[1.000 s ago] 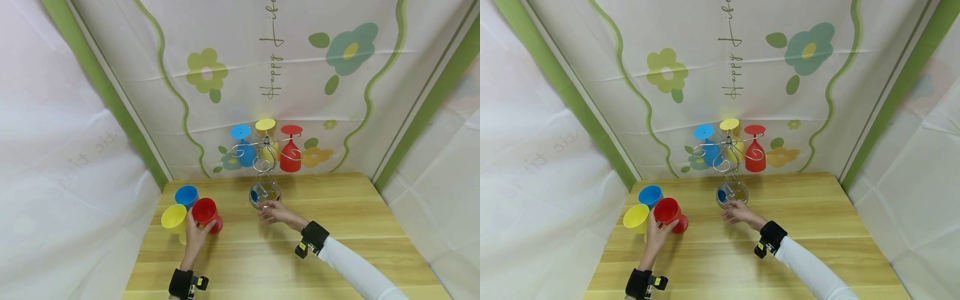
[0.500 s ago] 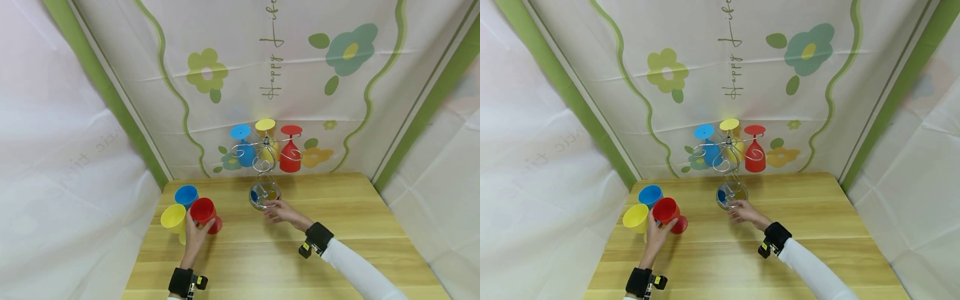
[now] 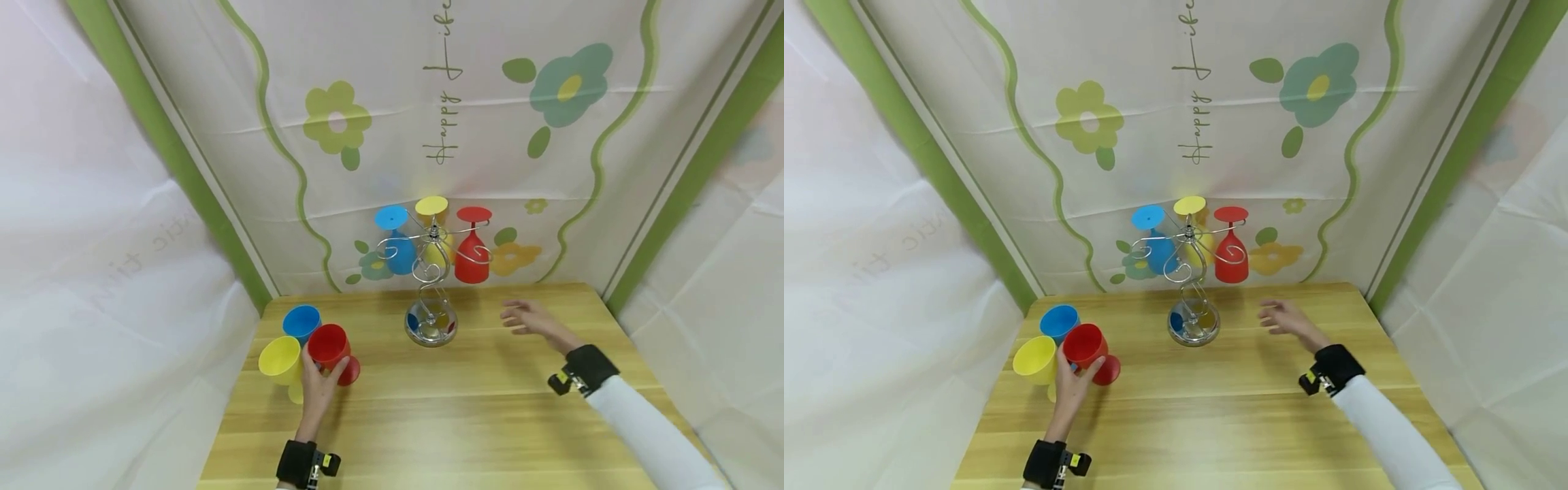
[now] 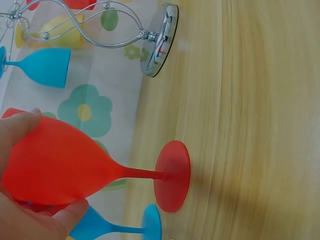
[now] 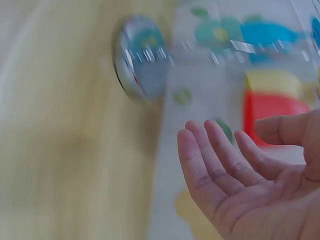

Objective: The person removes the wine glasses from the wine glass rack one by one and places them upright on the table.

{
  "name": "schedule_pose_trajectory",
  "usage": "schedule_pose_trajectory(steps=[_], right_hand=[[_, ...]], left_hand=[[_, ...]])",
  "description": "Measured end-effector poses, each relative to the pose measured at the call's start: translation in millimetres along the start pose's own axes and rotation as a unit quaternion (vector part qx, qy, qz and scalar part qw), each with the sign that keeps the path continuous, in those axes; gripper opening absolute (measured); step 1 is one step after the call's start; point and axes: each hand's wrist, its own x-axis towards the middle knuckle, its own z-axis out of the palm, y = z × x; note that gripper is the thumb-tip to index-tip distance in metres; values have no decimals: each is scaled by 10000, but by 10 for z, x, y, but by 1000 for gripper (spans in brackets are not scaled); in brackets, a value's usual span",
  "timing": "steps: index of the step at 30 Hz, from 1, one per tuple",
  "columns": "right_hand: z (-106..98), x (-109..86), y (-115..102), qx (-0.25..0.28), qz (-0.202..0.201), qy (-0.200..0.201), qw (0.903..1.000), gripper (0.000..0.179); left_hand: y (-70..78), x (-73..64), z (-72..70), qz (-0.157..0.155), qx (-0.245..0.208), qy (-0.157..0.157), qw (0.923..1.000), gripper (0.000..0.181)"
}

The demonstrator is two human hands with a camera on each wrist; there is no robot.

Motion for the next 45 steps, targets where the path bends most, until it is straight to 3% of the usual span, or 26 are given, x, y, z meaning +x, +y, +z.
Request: schedule_pose_trajectory(steps=[4,8,16,19,23,25,28,34,45], right_hand=[[-379,-118,-128,-161,-175,233,9994,52],[-630,-179,-310,-144,-298,405,9986,53],[-948,-232,-755,107,-507,669,9964,53],[-1006,-270,-904,196,-650,782,9946,38],[-1039,-305,-1099,320,-756,933,9922,18],[-1040,-303,-1182,440,-812,980,9909,16],[-1020,-289,-1291,435,-930,1038,9893,29],[-912,-197,-1514,-270,-970,1120,9886,59],[-551,115,-1979,-908,-887,872,9881,55]], left_hand=[[-10,5,-3,17,-56,42,10000,87],[-18,22,-10,69,-116,39,9999,86],[-7,8,19,-78,56,72,9999,85],[-21,16,28,-112,-9,92,9999,86],[-25,15,30,-161,-90,92,9998,86],[-24,14,29,-184,-91,100,9997,86],[-22,13,29,-224,-73,105,9997,87],[-25,25,38,-290,-141,97,9994,87],[-38,39,67,-236,-332,-17,9992,86]])
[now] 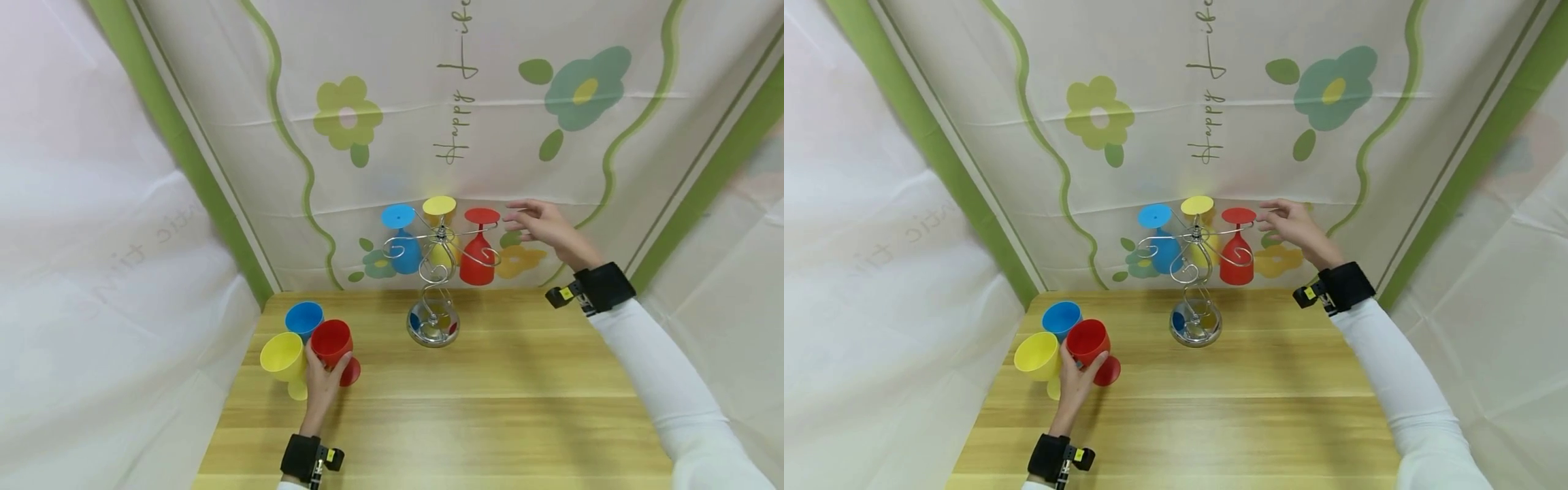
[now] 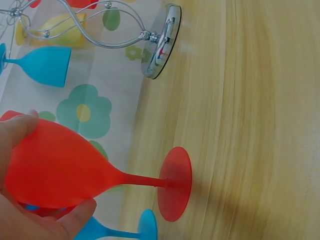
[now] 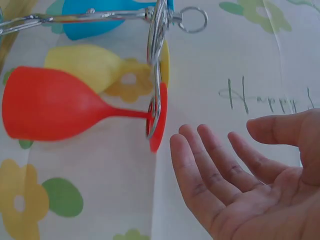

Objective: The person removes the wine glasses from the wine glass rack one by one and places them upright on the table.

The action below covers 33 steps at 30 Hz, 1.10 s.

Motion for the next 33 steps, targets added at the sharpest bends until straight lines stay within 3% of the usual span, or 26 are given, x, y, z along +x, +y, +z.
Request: schedule_pose_trajectory(steps=[15,20,28,33], right_hand=[[473,429,-443,-773,-335,-453,9954,49],[614,535,-531,-1243,-610,-676,9881,50],[834,658,-602,-2144,-680,-750,9715,53],[905,688,-642,-2483,-824,-614,9632,36]], left_hand=[[30,-8,1,-78,1,-41,10000,88],[27,-1,-6,-72,-34,-17,10000,88],[10,-1,-16,-107,-109,-34,9999,88],[22,-3,-5,-133,-122,-42,9998,88]])
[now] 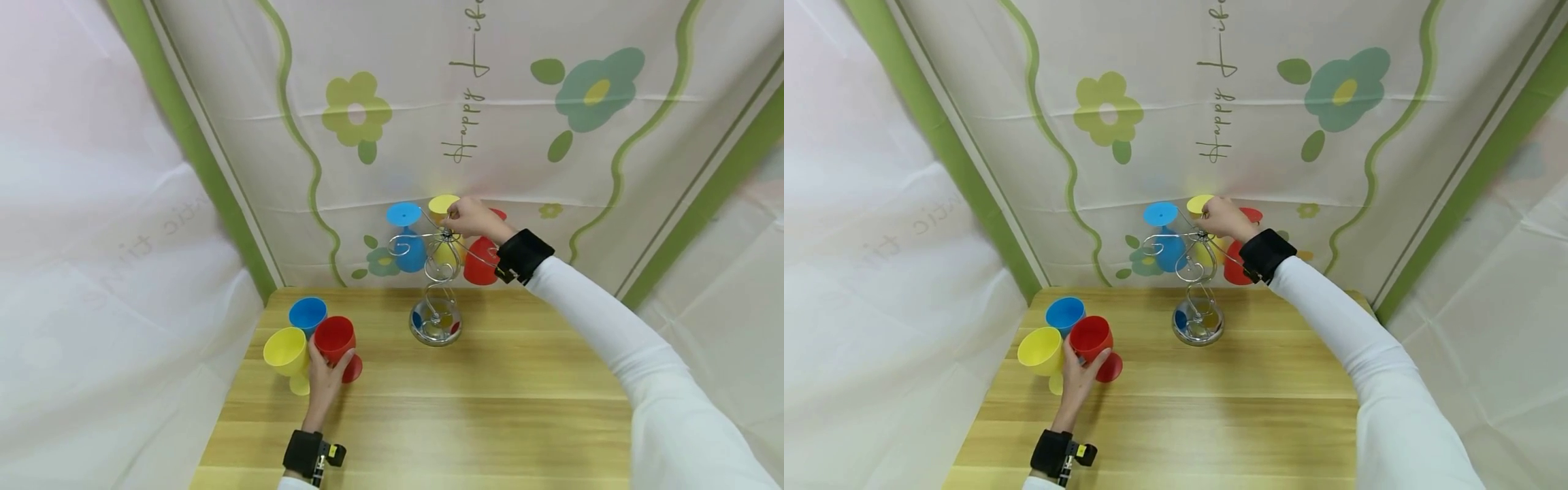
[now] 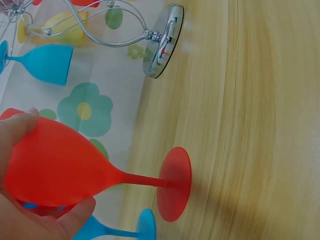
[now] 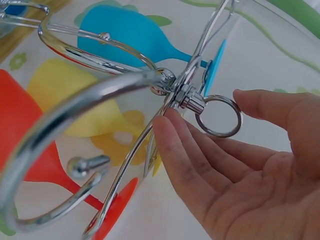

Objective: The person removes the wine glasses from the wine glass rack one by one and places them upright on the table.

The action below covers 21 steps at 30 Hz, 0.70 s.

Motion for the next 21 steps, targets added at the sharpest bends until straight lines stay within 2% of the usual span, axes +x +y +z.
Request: schedule_pose_trajectory(steps=[4,16,21], right_hand=[[22,15,-39,-22,69,4,10000,26],[60,57,-65,39,342,342,9988,24],[70,57,-60,15,335,376,9987,24]], left_hand=[[0,-1,-2,31,5,-4,10000,88],[-18,6,-14,33,-58,-9,10000,89],[-19,0,-11,11,-48,-18,10000,89]])
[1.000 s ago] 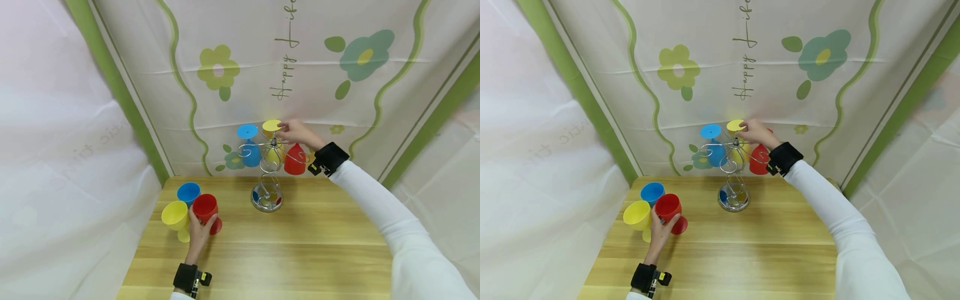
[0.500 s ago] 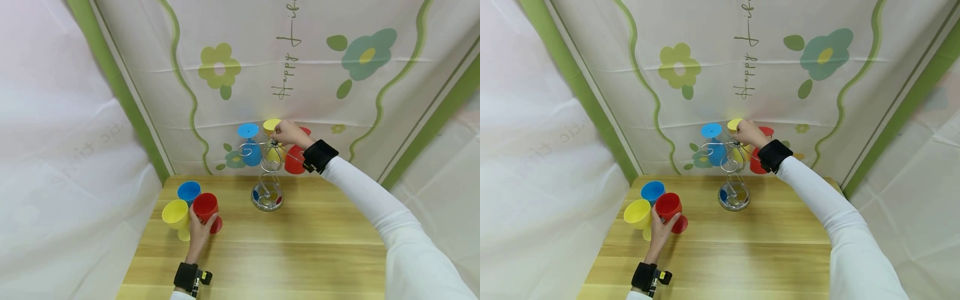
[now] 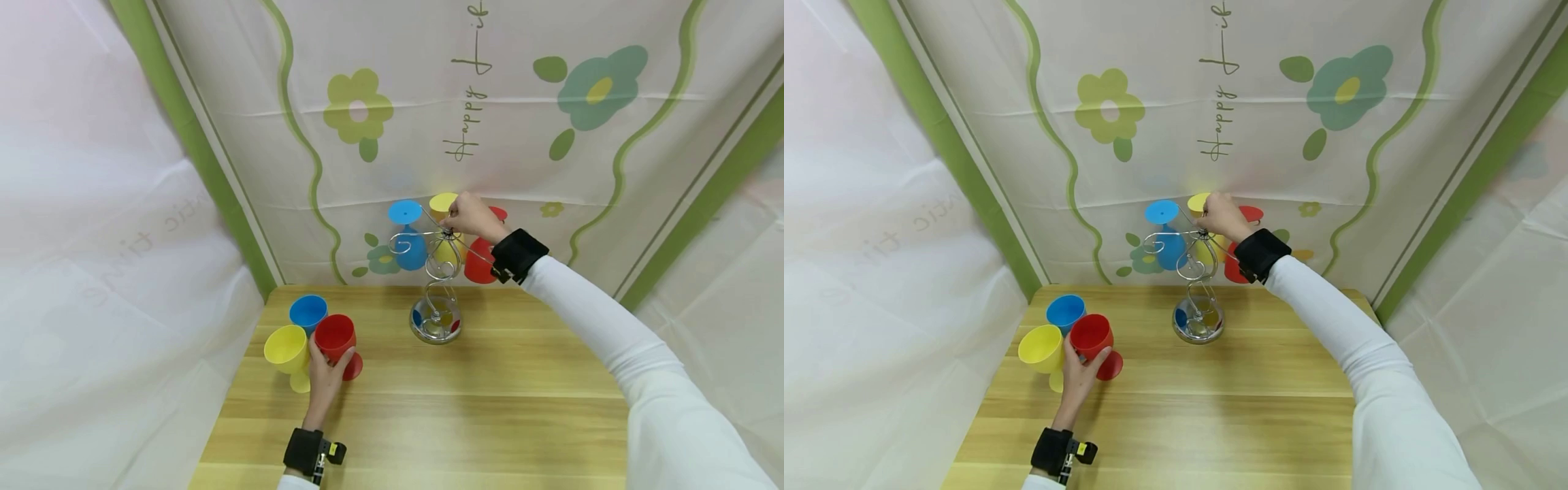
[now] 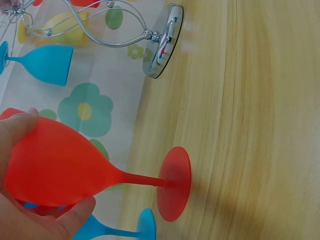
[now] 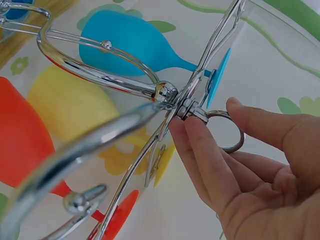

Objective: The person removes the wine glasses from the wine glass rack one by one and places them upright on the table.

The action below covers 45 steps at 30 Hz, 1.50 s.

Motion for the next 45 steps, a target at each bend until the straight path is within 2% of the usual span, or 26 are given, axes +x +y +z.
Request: schedule_pose_trajectory(steps=[13,21,23,27,29,31,35,37,41,45], right_hand=[[14,-53,-69,-242,-195,183,9993,20],[41,-40,-71,-408,-136,170,9989,15],[40,-44,-72,-489,-181,203,9984,19],[23,-67,-84,-528,-329,186,9979,41],[19,-76,-88,-472,-337,131,9982,44],[19,-84,-86,-391,-293,83,9988,38],[20,-101,-71,-263,-140,53,9995,14],[16,-123,-68,-168,-96,52,9998,24],[7,-156,-60,-162,-47,47,9998,14],[-6,-164,-28,-201,-240,139,9994,24]], left_hand=[[1,-1,1,-68,95,2,9999,89],[8,-25,14,-80,133,38,9999,88],[6,-25,18,-62,135,31,9999,89],[2,-25,16,-12,130,16,9999,88],[3,-27,6,13,119,19,9999,88],[9,-32,-4,21,104,19,9999,88],[25,-43,-18,-21,91,4,10000,88],[28,-44,-18,-50,114,-11,9999,88],[36,-44,-11,-87,152,-14,9998,88],[40,-51,-9,-33,114,-11,9999,88]])
